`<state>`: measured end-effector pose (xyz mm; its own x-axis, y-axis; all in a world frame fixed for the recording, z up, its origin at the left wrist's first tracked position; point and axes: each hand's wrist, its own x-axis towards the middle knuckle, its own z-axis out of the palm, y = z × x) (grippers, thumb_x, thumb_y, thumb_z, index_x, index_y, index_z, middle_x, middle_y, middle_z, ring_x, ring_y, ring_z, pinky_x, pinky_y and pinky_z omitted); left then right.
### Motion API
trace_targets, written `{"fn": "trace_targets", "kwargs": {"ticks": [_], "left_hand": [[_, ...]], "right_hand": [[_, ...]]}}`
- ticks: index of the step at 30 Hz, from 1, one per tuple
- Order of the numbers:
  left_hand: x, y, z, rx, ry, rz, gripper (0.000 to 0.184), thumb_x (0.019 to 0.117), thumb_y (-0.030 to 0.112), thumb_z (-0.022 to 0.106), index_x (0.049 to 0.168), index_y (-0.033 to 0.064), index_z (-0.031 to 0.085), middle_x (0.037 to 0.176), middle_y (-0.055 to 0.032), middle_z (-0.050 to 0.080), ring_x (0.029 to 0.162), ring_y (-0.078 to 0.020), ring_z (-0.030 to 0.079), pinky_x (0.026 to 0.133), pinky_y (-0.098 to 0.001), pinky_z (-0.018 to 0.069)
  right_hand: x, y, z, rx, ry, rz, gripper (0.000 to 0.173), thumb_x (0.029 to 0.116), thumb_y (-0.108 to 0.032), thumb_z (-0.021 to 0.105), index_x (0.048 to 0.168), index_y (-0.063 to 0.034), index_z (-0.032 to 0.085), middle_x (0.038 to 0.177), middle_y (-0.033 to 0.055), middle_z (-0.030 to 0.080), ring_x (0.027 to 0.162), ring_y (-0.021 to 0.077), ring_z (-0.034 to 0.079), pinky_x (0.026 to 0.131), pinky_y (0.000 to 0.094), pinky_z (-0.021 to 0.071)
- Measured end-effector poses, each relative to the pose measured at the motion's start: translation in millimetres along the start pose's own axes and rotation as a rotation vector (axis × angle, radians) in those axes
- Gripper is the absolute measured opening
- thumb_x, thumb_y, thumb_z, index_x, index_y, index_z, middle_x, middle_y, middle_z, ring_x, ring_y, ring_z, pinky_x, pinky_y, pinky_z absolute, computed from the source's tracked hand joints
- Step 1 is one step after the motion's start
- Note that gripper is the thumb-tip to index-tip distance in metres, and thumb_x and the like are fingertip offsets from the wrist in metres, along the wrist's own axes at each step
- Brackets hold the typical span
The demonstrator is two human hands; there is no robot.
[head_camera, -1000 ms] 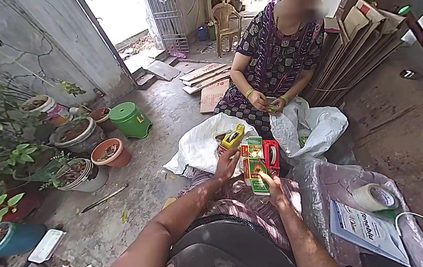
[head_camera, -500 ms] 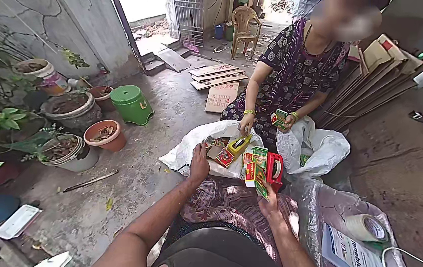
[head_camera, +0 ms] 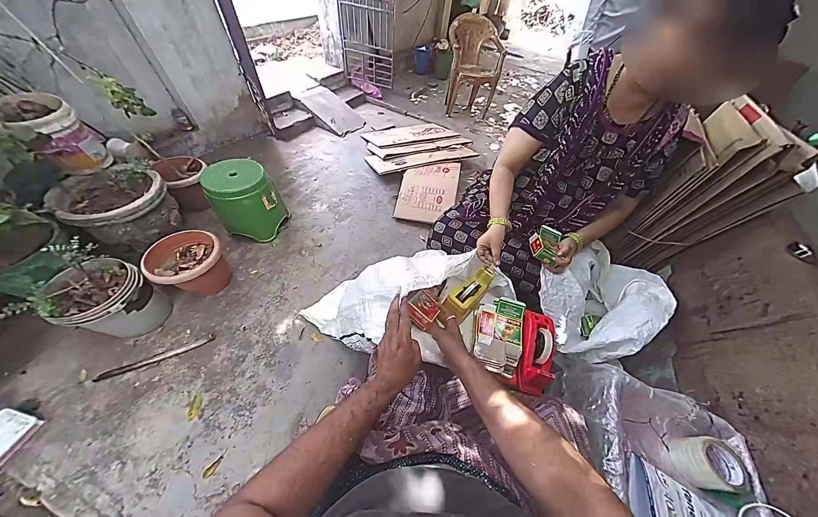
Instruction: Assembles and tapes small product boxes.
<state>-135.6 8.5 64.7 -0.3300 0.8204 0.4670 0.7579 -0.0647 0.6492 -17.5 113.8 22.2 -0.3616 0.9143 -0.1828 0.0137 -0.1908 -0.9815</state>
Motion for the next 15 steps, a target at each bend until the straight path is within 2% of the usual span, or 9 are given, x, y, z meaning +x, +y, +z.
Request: {"fn": "trace_targets", "kwargs": {"ticks": [2,4,5,7,8,10,12,13,15], "left_hand": [[2.0,-0.3,1.3,-0.044,0.021,0.034,0.075,0.0821,-0.004,0.056,0.154,-0.0086,0.035,0.163,-0.0277,0.029,0.142,-0.0347,0.048,0.106,-0.0433,0.0533],[0.1,1.4,1.4,-0.067,0.038,0.074,0.071,0.0840,-0.001,0.056,0.151,-0.0109,0.037,0.162,-0.0285,0.031,0.140,-0.0339,0.050,0.106,-0.0413,0.0531],[-0.9,1.5,0.8,-0.077,0.039,0.090,0.070,0.0841,-0.001,0.057,0.151,-0.0116,0.038,0.162,-0.0288,0.031,0.140,-0.0336,0.051,0.106,-0.0409,0.0534],[-3.5,-1.1,1.2,-0.094,0.056,0.101,0.073,0.0809,0.000,0.060,0.150,-0.0122,0.039,0.161,-0.0295,0.031,0.138,-0.0329,0.053,0.103,-0.0404,0.0546],[-3.1,-3.7,1.6,-0.096,0.074,0.082,0.075,0.0797,0.002,0.062,0.150,-0.0118,0.039,0.161,-0.0295,0.031,0.135,-0.0326,0.055,0.100,-0.0406,0.0567],[-1.2,-9.3,-0.5,-0.081,0.085,0.006,0.078,0.0810,0.009,0.067,0.151,-0.0105,0.038,0.161,-0.0296,0.030,0.133,-0.0331,0.057,0.095,-0.0417,0.0585],[5.0,-16.0,-1.3,-0.079,0.100,-0.048,0.080,0.0809,0.017,0.072,0.151,-0.0082,0.041,0.163,-0.0288,0.028,0.133,-0.0337,0.055,0.093,-0.0414,0.0590],[6.9,-18.6,-0.7,-0.073,0.105,-0.058,0.078,0.0810,0.020,0.073,0.149,-0.0068,0.044,0.163,-0.0286,0.027,0.136,-0.0349,0.052,0.097,-0.0417,0.0571],[8.2,-19.0,2.2,-0.025,0.112,-0.050,0.074,0.0809,0.026,0.072,0.145,-0.0032,0.052,0.162,-0.0306,0.027,0.147,-0.0417,0.037,0.114,-0.0480,0.0443]], "right_hand": [[13.1,-3.0,16.5,-0.116,-0.239,-0.130,0.067,0.0934,-0.011,0.069,0.152,0.0027,0.040,0.149,0.0206,0.050,0.131,0.0234,0.057,0.110,0.0385,0.0506],[27.8,-6.4,24.6,-0.466,-0.362,-0.112,0.063,0.0938,-0.027,0.070,0.145,0.0038,0.050,0.143,0.0214,0.056,0.132,0.0242,0.055,0.113,0.0402,0.0450],[40.9,-6.1,27.5,-0.638,-0.351,-0.067,0.065,0.0934,-0.034,0.071,0.143,0.0041,0.052,0.141,0.0239,0.057,0.131,0.0291,0.055,0.112,0.0450,0.0447],[68.5,-3.0,27.9,-0.796,-0.225,0.041,0.069,0.0938,-0.034,0.069,0.144,0.0079,0.047,0.140,0.0297,0.055,0.131,0.0381,0.055,0.111,0.0522,0.0443],[77.5,-3.2,25.9,-0.781,-0.162,0.065,0.067,0.0948,-0.032,0.068,0.144,0.0076,0.046,0.138,0.0288,0.056,0.129,0.0372,0.057,0.109,0.0514,0.0462],[74.1,-2.4,18.5,-0.570,-0.189,0.050,0.065,0.0990,-0.027,0.065,0.150,0.0046,0.042,0.144,0.0247,0.054,0.132,0.0305,0.056,0.112,0.0444,0.0459],[47.8,-1.5,8.8,-0.387,-0.269,-0.034,0.045,0.0989,-0.020,0.065,0.136,0.0055,0.057,0.133,0.0196,0.064,0.119,0.0226,0.066,0.105,0.0379,0.0533],[28.8,0.2,-1.0,-0.398,-0.283,-0.108,0.036,0.0991,-0.020,0.065,0.126,0.0039,0.065,0.123,0.0160,0.070,0.112,0.0181,0.069,0.102,0.0352,0.0554],[-13.6,9.7,-31.3,-0.578,-0.159,-0.311,0.025,0.0992,-0.025,0.064,0.112,-0.0063,0.076,0.111,0.0051,0.076,0.107,0.0101,0.070,0.100,0.0326,0.0544]]}}
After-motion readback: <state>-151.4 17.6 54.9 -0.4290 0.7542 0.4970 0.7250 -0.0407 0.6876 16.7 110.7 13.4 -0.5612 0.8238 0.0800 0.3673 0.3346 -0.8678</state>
